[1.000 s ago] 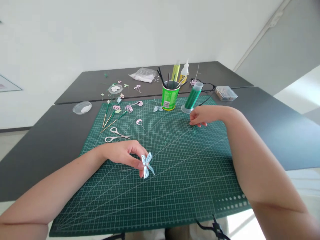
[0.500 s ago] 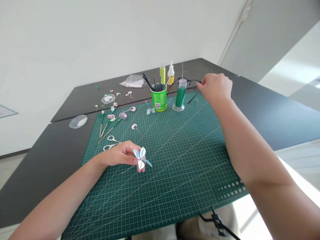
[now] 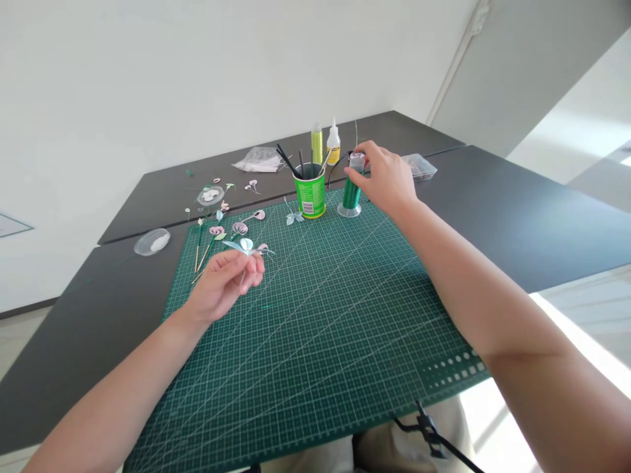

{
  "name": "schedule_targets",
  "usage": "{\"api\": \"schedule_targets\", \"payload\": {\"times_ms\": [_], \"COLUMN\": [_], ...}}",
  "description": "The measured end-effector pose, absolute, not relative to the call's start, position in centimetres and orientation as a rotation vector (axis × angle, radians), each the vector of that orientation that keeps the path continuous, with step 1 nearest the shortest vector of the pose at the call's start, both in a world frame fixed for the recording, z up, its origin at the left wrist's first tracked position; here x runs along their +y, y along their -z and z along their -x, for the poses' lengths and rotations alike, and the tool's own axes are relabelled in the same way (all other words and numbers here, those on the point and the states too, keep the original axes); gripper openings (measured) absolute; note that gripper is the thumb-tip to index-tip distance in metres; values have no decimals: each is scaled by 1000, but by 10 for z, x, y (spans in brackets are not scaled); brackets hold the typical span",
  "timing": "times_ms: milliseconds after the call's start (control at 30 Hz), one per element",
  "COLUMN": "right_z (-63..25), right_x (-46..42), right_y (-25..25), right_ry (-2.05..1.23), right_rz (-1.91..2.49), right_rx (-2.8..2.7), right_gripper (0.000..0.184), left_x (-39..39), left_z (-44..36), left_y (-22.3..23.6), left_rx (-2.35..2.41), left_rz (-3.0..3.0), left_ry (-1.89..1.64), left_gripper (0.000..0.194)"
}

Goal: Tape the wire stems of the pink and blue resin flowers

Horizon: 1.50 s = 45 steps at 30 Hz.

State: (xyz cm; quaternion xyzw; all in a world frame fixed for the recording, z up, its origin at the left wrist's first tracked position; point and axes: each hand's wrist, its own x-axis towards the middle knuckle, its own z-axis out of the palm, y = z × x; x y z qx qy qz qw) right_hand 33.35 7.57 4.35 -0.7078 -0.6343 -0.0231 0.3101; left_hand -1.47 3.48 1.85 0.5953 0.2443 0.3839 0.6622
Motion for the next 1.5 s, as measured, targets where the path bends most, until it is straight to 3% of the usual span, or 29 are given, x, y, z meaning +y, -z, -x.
{"api": "schedule_targets", "payload": {"times_ms": [267,400,567,733,867,1000,1233,1333,1400,1500], "right_z": [-345,-330,-272,-246,-260,-276,-264,-250,-243,-237], "right_x": [76,70,48,33,39,47,41,35,34,34], "right_y": [-44,-43,-29,-23,-33,-41,-31,-21,-17,-15], "right_ry": [43,193,-323,-82,96,154,-454,-524,-601,-1056], "right_rz": [1665,1355,734,1118,1508,1609,887,855,832,690], "right_rx": [-1800,-1857,-2374,-2765,-2577,-2307,-2494,-2627,-2516,-2207], "right_gripper": [48,20,35,31,37,40,24,25,23,23], "left_x": [49,51,46,42,38,33,33,35,36,35], "left_z": [24,26,26,24,24,21,20,20,19,15], "left_y": [-24,-24,-32,-37,-39,-39,-38,-35,-31,-23], "left_rx": [527,469,428,421,399,376,379,399,412,439], "left_rz": [-1099,-1036,-1033,-1056,-1115,-1215,-1228,-1244,-1258,-1288], "left_ry": [-1016,-1070,-1123,-1130,-1098,-1028,-1028,-993,-933,-844], "left_gripper": [22,23,23,23,28,34,31,28,26,26]}}
